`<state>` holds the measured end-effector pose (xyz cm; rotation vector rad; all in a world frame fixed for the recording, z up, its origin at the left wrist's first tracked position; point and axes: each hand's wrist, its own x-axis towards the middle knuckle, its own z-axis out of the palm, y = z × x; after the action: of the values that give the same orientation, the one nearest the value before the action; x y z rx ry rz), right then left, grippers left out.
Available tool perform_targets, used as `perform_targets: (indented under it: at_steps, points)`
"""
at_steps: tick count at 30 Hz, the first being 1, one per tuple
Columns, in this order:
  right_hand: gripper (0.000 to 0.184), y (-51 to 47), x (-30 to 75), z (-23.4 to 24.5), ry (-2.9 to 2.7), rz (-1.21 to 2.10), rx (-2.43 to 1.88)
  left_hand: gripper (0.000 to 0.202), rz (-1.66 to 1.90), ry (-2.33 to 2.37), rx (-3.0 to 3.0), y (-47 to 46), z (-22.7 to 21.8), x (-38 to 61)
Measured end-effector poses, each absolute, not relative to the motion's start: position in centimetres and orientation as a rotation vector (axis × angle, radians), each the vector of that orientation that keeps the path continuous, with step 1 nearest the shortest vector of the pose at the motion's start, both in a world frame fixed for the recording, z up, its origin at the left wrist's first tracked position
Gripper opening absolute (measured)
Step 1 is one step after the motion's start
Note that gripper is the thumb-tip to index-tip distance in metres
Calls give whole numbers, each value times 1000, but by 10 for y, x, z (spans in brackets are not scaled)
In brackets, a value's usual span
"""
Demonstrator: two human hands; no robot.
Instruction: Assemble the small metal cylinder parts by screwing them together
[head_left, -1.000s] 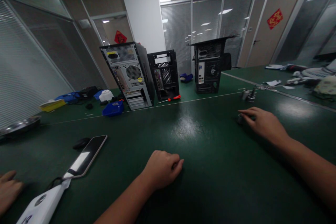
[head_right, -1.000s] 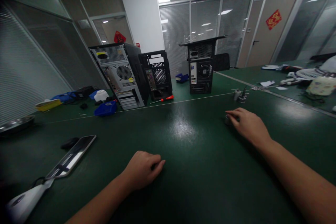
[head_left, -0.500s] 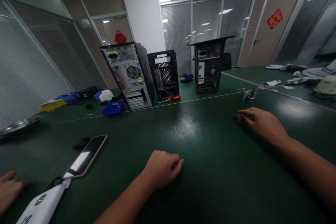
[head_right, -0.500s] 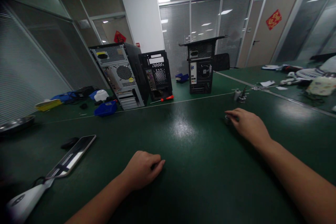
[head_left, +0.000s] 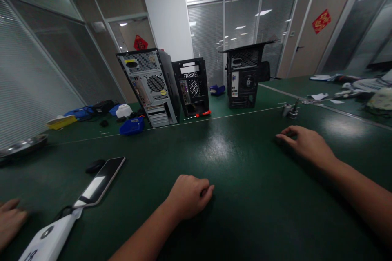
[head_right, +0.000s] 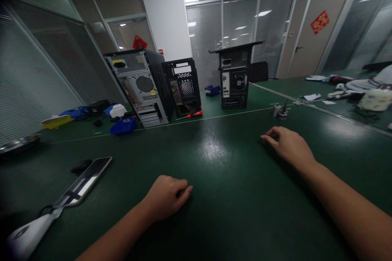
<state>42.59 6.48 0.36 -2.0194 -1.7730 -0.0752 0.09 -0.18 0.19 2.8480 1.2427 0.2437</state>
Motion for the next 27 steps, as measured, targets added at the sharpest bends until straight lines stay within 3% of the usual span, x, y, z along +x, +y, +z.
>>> perform_targets:
  at_steps: [4, 20, 27]
  points:
    - [49, 65, 425, 4, -1763, -40, -2026, 37, 235, 1238, 2853, -1, 2, 1]
    - [41, 64, 424, 3, -1766, -87, -2012, 37, 234, 1233, 2832, -1, 3, 0]
    - [30, 67, 431, -4, -1885, -359, -1769, 38, 226, 1246, 2842, -2, 1, 0]
